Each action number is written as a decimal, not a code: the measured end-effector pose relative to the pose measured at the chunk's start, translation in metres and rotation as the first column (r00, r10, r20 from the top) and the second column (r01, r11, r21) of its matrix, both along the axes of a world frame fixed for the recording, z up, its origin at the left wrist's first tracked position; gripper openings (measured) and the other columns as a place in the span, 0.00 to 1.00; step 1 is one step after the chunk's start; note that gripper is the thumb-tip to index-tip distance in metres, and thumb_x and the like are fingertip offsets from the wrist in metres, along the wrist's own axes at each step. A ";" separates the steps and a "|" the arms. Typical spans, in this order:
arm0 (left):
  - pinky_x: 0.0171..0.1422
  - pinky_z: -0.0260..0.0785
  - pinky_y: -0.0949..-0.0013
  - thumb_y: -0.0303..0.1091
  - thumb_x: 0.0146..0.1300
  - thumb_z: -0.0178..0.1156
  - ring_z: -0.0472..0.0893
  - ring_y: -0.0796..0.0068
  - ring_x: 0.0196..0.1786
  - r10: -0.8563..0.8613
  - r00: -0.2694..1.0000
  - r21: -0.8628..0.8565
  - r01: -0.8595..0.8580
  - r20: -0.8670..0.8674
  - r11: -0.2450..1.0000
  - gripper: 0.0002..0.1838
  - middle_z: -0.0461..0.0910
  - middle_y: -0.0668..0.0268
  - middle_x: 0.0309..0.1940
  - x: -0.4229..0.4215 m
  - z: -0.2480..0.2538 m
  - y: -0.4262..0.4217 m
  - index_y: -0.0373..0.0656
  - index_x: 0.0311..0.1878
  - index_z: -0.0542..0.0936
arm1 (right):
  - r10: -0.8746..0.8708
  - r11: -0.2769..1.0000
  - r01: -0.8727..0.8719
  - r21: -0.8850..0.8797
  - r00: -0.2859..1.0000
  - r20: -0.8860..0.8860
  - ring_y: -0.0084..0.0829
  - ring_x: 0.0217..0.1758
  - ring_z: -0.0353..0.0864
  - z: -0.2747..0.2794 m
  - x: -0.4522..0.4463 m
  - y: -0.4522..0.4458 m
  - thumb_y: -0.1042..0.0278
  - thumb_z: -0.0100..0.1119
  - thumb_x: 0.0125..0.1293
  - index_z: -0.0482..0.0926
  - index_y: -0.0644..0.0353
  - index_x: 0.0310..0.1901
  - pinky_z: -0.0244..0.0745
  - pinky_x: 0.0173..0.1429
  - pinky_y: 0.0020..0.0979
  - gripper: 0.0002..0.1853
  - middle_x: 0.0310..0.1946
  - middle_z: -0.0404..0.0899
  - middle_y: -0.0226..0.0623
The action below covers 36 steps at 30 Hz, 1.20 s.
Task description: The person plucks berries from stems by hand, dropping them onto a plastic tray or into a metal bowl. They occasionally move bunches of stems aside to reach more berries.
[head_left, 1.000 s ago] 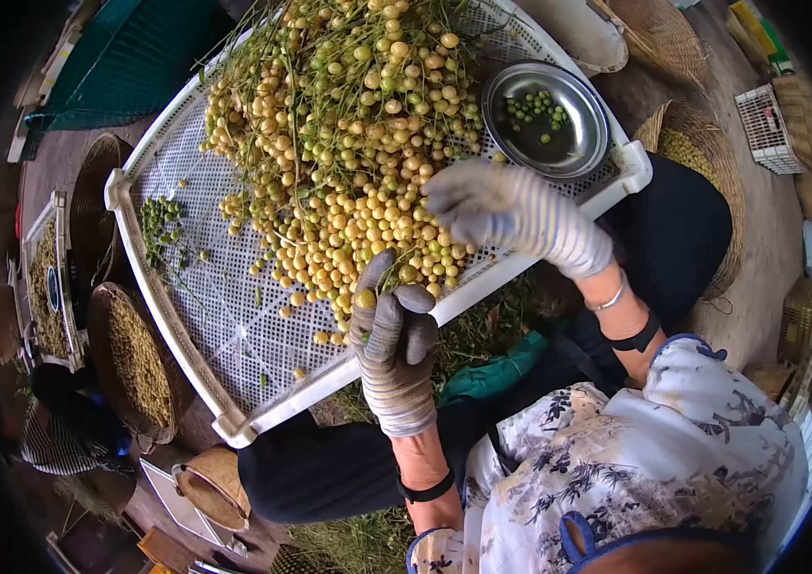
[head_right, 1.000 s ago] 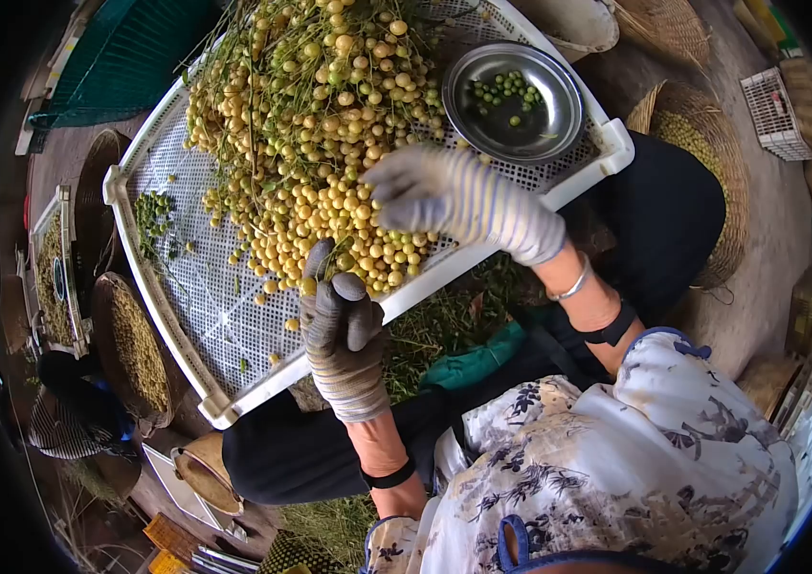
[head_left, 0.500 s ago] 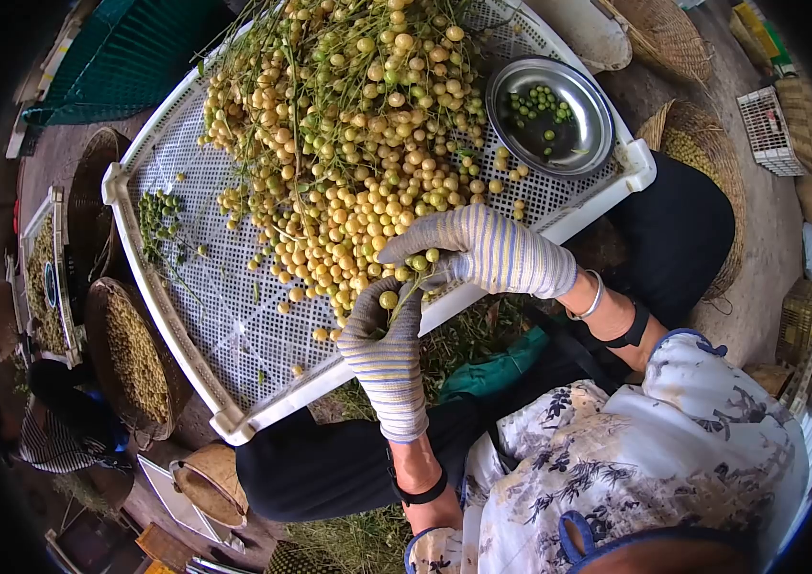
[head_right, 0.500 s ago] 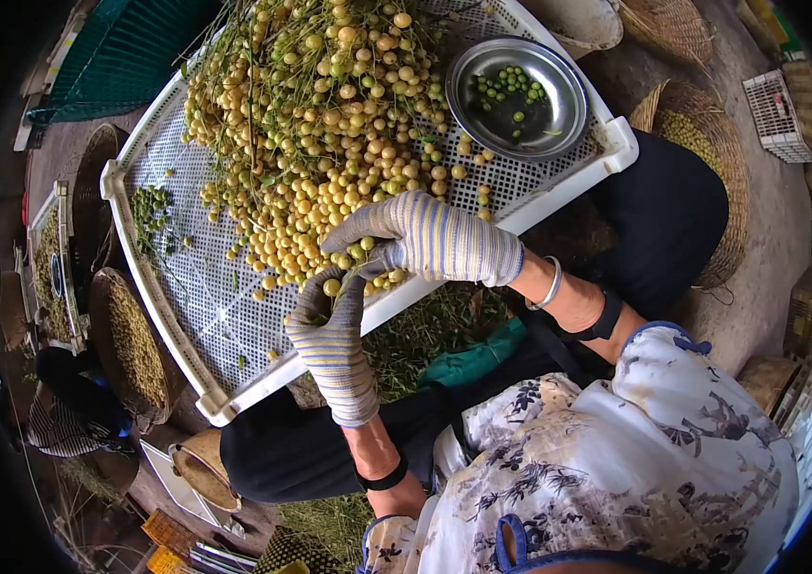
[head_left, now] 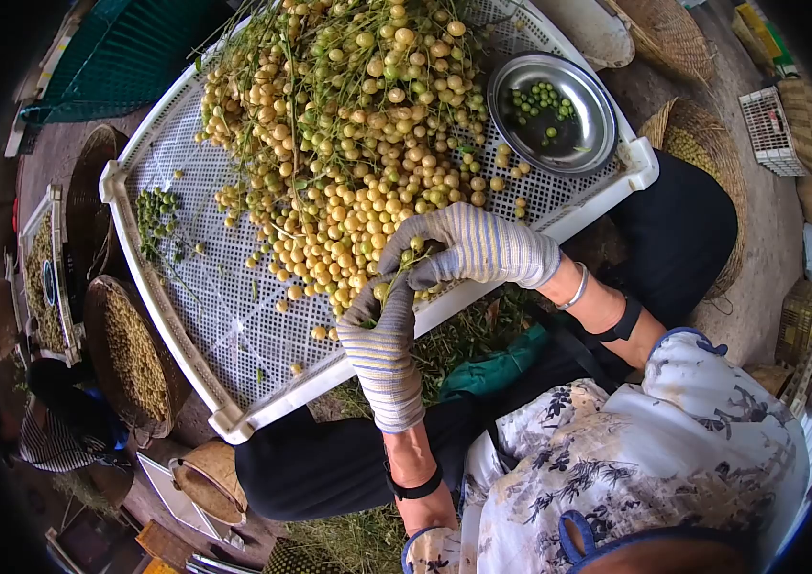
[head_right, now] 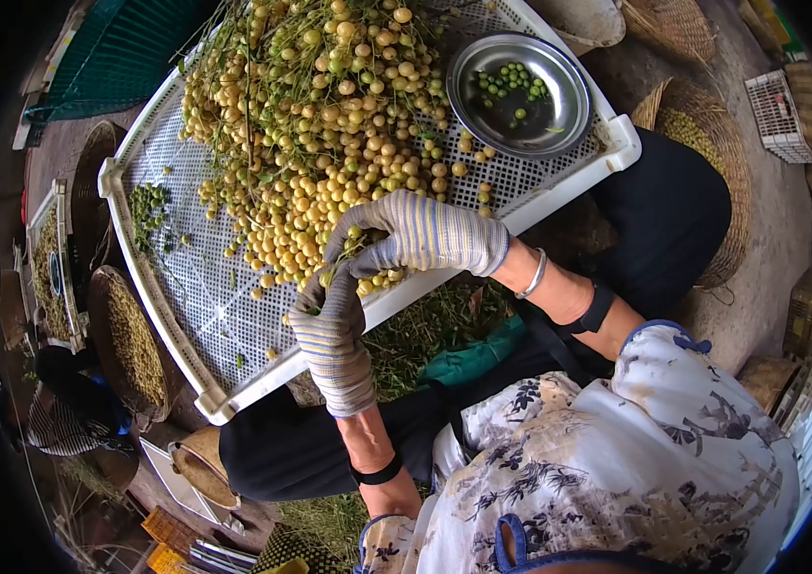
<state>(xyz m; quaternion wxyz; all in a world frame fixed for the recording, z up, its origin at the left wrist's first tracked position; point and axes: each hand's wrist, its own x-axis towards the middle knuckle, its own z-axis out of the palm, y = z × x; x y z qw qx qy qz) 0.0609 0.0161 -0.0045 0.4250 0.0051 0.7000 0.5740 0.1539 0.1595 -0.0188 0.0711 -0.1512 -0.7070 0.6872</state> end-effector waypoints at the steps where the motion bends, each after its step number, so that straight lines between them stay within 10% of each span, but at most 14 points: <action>1: 0.19 0.47 0.83 0.32 0.61 0.65 0.58 0.93 0.15 0.011 1.000 -0.019 -0.011 -0.007 1.000 0.07 0.64 0.82 0.15 0.000 0.000 0.001 0.39 0.37 0.81 | 0.019 1.000 -0.019 -0.009 0.999 0.042 0.15 0.38 0.77 0.002 0.000 0.000 0.53 0.67 0.62 0.82 0.62 0.49 0.73 0.43 0.21 0.21 0.37 0.83 0.28; 5: 0.18 0.45 0.80 0.34 0.62 0.64 0.54 0.91 0.13 -0.063 0.938 0.255 -0.028 0.341 0.966 0.06 0.59 0.83 0.14 -0.008 -0.007 -0.011 0.44 0.35 0.77 | -0.083 0.902 0.132 -0.411 0.987 0.135 0.14 0.29 0.76 -0.012 0.007 -0.005 0.63 0.67 0.63 0.83 0.61 0.47 0.71 0.34 0.18 0.14 0.31 0.83 0.27; 10: 0.17 0.41 0.79 0.35 0.63 0.63 0.52 0.90 0.12 -0.069 0.899 0.276 -0.059 0.433 0.959 0.08 0.56 0.84 0.13 -0.007 -0.009 -0.014 0.48 0.32 0.74 | -0.131 0.749 0.096 -0.655 0.991 -0.004 0.14 0.22 0.69 -0.023 0.007 -0.002 0.51 0.72 0.56 0.79 0.62 0.50 0.60 0.24 0.15 0.27 0.26 0.78 0.26; 18: 0.16 0.43 0.79 0.34 0.62 0.63 0.51 0.90 0.11 -0.110 0.919 0.219 0.026 0.380 0.975 0.06 0.57 0.82 0.13 -0.007 -0.005 -0.012 0.46 0.34 0.75 | -0.029 0.887 0.053 -0.459 0.998 0.059 0.14 0.21 0.70 -0.017 -0.001 0.000 0.49 0.73 0.55 0.81 0.59 0.45 0.64 0.25 0.17 0.24 0.24 0.77 0.25; 22: 0.17 0.43 0.81 0.32 0.61 0.64 0.54 0.90 0.13 -0.118 0.892 0.256 0.002 0.437 0.967 0.06 0.61 0.81 0.14 -0.009 -0.009 -0.017 0.42 0.36 0.77 | 0.006 0.743 -0.018 -0.669 1.000 -0.020 0.16 0.25 0.74 -0.032 0.004 0.000 0.54 0.72 0.57 0.80 0.60 0.44 0.69 0.30 0.19 0.20 0.26 0.79 0.26; 29: 0.16 0.43 0.81 0.32 0.61 0.63 0.54 0.91 0.13 -0.118 0.918 0.217 0.036 0.378 0.976 0.07 0.60 0.82 0.15 -0.007 -0.010 -0.020 0.46 0.35 0.74 | 0.093 0.993 -0.093 -0.080 0.996 -0.004 0.16 0.36 0.78 -0.022 0.001 0.002 0.59 0.72 0.58 0.81 0.61 0.47 0.74 0.41 0.21 0.19 0.33 0.83 0.27; 33: 0.20 0.47 0.82 0.44 0.63 0.66 0.55 0.90 0.16 -0.203 0.886 0.433 0.003 0.417 0.901 0.17 0.62 0.80 0.19 -0.009 -0.015 -0.024 0.42 0.46 0.77 | -0.081 0.761 0.045 -0.647 0.996 -0.026 0.15 0.22 0.71 -0.034 0.007 -0.002 0.62 0.77 0.53 0.79 0.60 0.41 0.66 0.26 0.20 0.18 0.26 0.78 0.25; 36: 0.21 0.47 0.82 0.47 0.65 0.64 0.56 0.89 0.18 -0.177 0.908 0.400 0.010 0.380 0.916 0.19 0.64 0.77 0.20 -0.005 -0.010 -0.023 0.40 0.47 0.77 | -0.212 0.717 0.114 -0.688 0.975 -0.060 0.15 0.21 0.67 -0.044 0.009 -0.006 0.50 0.81 0.42 0.77 0.58 0.38 0.59 0.24 0.19 0.28 0.26 0.74 0.22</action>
